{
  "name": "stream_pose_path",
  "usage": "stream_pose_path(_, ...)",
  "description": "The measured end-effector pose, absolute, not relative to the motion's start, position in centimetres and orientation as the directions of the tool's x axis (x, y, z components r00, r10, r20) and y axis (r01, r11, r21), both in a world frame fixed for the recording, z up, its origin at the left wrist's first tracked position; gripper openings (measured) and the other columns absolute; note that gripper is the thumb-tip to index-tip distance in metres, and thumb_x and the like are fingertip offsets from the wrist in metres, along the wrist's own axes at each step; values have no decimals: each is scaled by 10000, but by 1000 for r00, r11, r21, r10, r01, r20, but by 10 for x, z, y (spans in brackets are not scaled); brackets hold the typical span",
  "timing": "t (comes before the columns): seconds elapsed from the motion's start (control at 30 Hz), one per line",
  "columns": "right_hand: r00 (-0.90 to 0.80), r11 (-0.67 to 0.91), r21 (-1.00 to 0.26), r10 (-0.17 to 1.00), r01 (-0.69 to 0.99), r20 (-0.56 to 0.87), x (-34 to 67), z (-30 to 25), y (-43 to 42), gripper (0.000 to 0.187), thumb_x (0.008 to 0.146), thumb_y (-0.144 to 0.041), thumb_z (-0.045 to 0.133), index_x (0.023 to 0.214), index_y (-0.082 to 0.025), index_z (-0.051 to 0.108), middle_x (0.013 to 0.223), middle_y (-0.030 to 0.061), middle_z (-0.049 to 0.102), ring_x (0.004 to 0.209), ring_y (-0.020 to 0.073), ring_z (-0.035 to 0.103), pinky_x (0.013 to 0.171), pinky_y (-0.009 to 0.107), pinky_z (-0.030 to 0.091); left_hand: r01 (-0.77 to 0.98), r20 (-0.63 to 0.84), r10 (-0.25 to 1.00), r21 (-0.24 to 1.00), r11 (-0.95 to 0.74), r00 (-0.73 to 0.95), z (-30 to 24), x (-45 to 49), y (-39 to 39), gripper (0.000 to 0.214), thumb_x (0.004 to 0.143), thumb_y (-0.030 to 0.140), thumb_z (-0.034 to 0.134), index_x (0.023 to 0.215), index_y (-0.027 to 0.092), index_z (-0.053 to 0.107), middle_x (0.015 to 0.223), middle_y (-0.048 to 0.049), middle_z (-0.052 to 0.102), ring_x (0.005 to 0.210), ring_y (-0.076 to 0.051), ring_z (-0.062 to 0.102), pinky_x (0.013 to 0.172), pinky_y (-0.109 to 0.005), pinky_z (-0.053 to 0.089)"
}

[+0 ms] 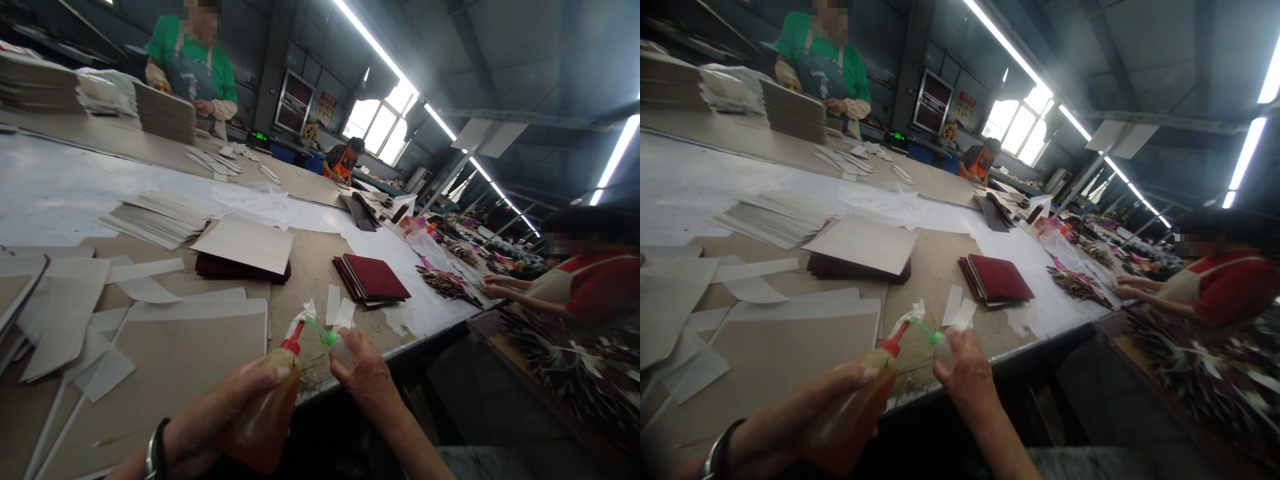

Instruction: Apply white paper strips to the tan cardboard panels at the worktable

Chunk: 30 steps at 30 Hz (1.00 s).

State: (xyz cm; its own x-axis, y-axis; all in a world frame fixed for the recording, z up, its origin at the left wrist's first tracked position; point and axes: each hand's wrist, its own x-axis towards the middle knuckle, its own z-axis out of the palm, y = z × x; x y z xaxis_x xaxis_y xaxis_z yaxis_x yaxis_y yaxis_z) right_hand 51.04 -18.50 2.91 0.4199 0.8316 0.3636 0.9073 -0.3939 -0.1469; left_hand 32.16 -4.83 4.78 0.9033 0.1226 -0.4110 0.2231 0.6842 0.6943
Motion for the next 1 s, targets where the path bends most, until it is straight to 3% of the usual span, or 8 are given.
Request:
stream_pose_path(0.2,461,-440,-141,824,887,330,506,35,-184,302,764,-231,547,1062,-197,513,887,56,533,831,198,550,748,318,478,252,-495,79,566,785,865,42,320,-48,448,675,485,616,872,83,648,798,-119,688,671,-216,634,652,-288,495)
stream_pose_path(0.77,522,-545,-5,800,838,294,502,57,-182,277,761,-228,580,1029,-178,535,875,61,517,859,205,516,743,289,442,161,-443,37,403,901,896,51,338,-50,374,765,410,545,952,93,610,780,-124,692,630,-229,649,593,-309,501)
stream_pose_path(1.0,558,-565,-65,780,823,282,497,59,-184,279,755,-263,598,1017,-197,527,887,51,507,858,190,509,743,266,429,154,-468,55,397,905,882,57,339,-50,369,782,366,528,1008,81,587,793,-137,685,626,-220,647,608,-322,515)
